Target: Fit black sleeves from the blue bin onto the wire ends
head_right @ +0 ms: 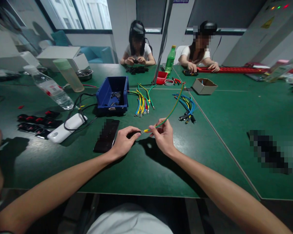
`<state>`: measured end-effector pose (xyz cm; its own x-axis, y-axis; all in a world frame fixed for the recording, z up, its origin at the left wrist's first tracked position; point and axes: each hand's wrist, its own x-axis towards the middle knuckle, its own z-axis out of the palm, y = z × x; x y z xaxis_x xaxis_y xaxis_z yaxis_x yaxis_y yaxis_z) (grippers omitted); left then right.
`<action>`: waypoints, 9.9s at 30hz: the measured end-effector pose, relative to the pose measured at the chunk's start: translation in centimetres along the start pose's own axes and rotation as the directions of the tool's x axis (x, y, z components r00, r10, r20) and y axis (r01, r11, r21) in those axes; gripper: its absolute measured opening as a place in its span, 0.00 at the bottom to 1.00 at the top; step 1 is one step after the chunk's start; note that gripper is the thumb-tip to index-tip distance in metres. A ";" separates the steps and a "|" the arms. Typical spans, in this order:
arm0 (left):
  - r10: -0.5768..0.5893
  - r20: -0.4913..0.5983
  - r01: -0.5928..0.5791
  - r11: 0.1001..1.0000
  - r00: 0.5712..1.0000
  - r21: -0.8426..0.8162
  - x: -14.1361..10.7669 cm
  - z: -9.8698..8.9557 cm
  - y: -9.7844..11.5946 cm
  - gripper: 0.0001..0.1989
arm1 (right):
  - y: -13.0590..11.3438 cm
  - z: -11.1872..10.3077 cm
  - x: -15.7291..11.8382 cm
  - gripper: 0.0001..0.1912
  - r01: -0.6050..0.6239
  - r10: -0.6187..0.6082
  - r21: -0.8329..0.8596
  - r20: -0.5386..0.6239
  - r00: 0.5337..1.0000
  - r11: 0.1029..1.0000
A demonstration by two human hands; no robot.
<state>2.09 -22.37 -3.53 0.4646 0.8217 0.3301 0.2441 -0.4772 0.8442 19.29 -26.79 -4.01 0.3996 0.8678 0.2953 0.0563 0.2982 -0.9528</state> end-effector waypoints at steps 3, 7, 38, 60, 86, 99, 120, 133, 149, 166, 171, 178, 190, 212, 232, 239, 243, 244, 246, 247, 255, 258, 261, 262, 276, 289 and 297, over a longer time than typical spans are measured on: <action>0.001 -0.001 -0.001 1.000 1.000 0.000 0.0 0.0 -0.1 0.04 | -0.1 0.0 0.0 0.20 -0.019 0.019 -0.004 0.002 1.000 1.000; -0.003 -0.004 0.003 1.000 1.000 0.006 0.1 0.0 -0.2 0.04 | -0.2 0.0 0.1 0.20 -0.047 0.047 0.019 0.013 0.999 0.999; 0.034 -0.020 -0.033 0.998 0.999 0.061 0.0 0.0 0.0 0.04 | -0.5 0.4 0.1 0.20 -0.092 0.090 0.040 0.039 0.995 0.995; 0.028 -0.032 -0.026 0.997 0.999 0.068 0.1 0.2 -0.3 0.04 | 0.3 0.2 0.5 0.22 -0.189 0.185 0.074 0.060 0.981 0.979; 0.126 -0.035 -0.123 0.990 0.991 0.072 0.0 0.1 -0.4 0.05 | -0.1 0.5 0.1 0.21 -0.178 0.174 0.074 0.058 0.983 0.981; 0.092 -0.013 -0.092 0.995 0.996 0.033 0.1 0.0 -0.4 0.06 | 0.1 0.3 0.3 0.23 -0.165 0.162 0.038 0.067 0.984 0.986; 0.104 -0.015 -0.103 0.992 0.994 0.077 0.0 0.0 -0.4 0.05 | -0.2 0.6 0.2 0.23 -0.207 0.204 0.037 0.074 0.976 0.978; 0.125 -0.026 -0.123 0.990 0.992 0.067 0.1 -0.1 -0.3 0.05 | 0.2 0.4 0.3 0.24 -0.243 0.240 0.055 0.063 0.969 0.968; 0.140 -0.031 -0.138 0.989 0.990 0.045 0.0 -0.1 -0.4 0.05 | 0.3 0.3 0.5 0.24 -0.312 0.301 0.088 0.116 0.946 0.946; 0.123 -0.013 -0.123 0.992 0.992 0.038 0.0 -0.2 -0.3 0.06 | 0.2 0.5 0.4 0.23 -0.271 0.261 0.067 0.132 0.956 0.960; 0.121 -0.014 -0.120 0.992 0.993 0.044 0.1 -0.1 -0.2 0.06 | 0.4 0.3 0.4 0.23 -0.260 0.251 0.055 0.132 0.959 0.964; 0.124 -0.008 -0.124 0.991 0.992 0.046 0.0 -0.2 -0.4 0.06 | 0.6 0.3 0.5 0.23 -0.262 0.251 0.063 0.141 0.958 0.963; 0.121 -0.020 -0.121 0.992 0.992 0.026 0.0 0.0 -0.3 0.05 | 0.3 0.4 0.4 0.23 -0.239 0.230 0.047 0.150 0.962 0.970; 0.110 -0.006 -0.110 0.993 0.994 0.034 0.1 0.1 -0.5 0.06 | 0.3 0.3 0.4 0.21 -0.241 0.231 0.044 0.168 0.958 0.969; 0.068 -0.004 -0.067 0.997 0.998 0.041 0.1 0.1 -0.1 0.07 | 0.2 0.4 0.4 0.23 -0.248 0.242 0.023 0.157 0.957 0.968; 0.073 0.014 -0.074 0.997 0.997 0.033 0.1 0.0 -0.2 0.08 | 0.2 0.3 0.5 0.23 -0.242 0.234 0.030 0.160 0.959 0.970; 0.077 0.013 -0.078 0.997 0.997 0.029 0.1 0.0 -0.2 0.07 | 0.4 0.3 0.5 0.24 -0.262 0.253 0.037 0.163 0.954 0.964; 0.077 0.011 -0.077 0.997 0.997 0.029 0.1 0.0 -0.2 0.07 | 0.4 0.3 0.5 0.24 -0.267 0.257 0.040 0.166 0.952 0.963; 0.077 0.009 -0.077 0.996 0.997 0.033 0.1 0.0 -0.2 0.07 | 0.5 0.3 0.5 0.24 -0.267 0.256 0.045 0.172 0.951 0.963; 0.078 0.010 -0.078 0.996 0.997 0.035 0.2 0.0 -0.2 0.07 | 0.5 0.2 0.5 0.23 -0.264 0.252 0.047 0.175 0.952 0.963; 0.086 0.020 -0.086 0.995 0.996 0.040 0.1 -0.1 -0.2 0.07 | 0.7 0.2 0.5 0.24 -0.250 0.240 0.037 0.172 0.955 0.968; 0.088 0.026 -0.089 0.995 0.996 0.042 0.1 -0.1 -0.2 0.08 | 0.7 0.2 0.5 0.23 -0.248 0.239 0.032 0.177 0.955 0.968; 0.098 0.036 -0.099 0.994 0.995 0.041 0.0 -0.1 0.0 0.08 | 0.7 0.2 0.5 0.23 -0.244 0.235 0.033 0.167 0.958 0.969; 0.103 0.038 -0.104 0.994 0.994 0.041 0.0 -0.1 0.0 0.09 | 0.7 0.2 0.5 0.23 -0.243 0.235 0.035 0.161 0.959 0.969; -0.064 0.030 0.066 0.994 0.998 -0.085 0.2 0.5 -1.2 0.11 | 0.8 0.0 0.8 0.22 -0.230 0.222 0.042 0.144 0.965 0.972; -0.210 -0.002 0.203 0.949 0.978 -0.242 0.6 0.4 -0.6 0.10 | 0.7 -0.8 1.7 0.19 -0.246 0.216 0.117 0.221 0.951 0.962; -0.147 -0.012 0.142 0.972 0.989 -0.189 0.3 0.7 -1.5 0.12 | 1.1 -0.8 1.9 0.18 -0.240 0.219 0.099 0.183 0.958 0.966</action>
<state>2.46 -21.63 -4.99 0.4134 0.8866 0.2073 0.1420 -0.2877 0.9471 20.88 -25.12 -4.52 0.2276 0.9699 0.0870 -0.1316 0.1191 -0.9841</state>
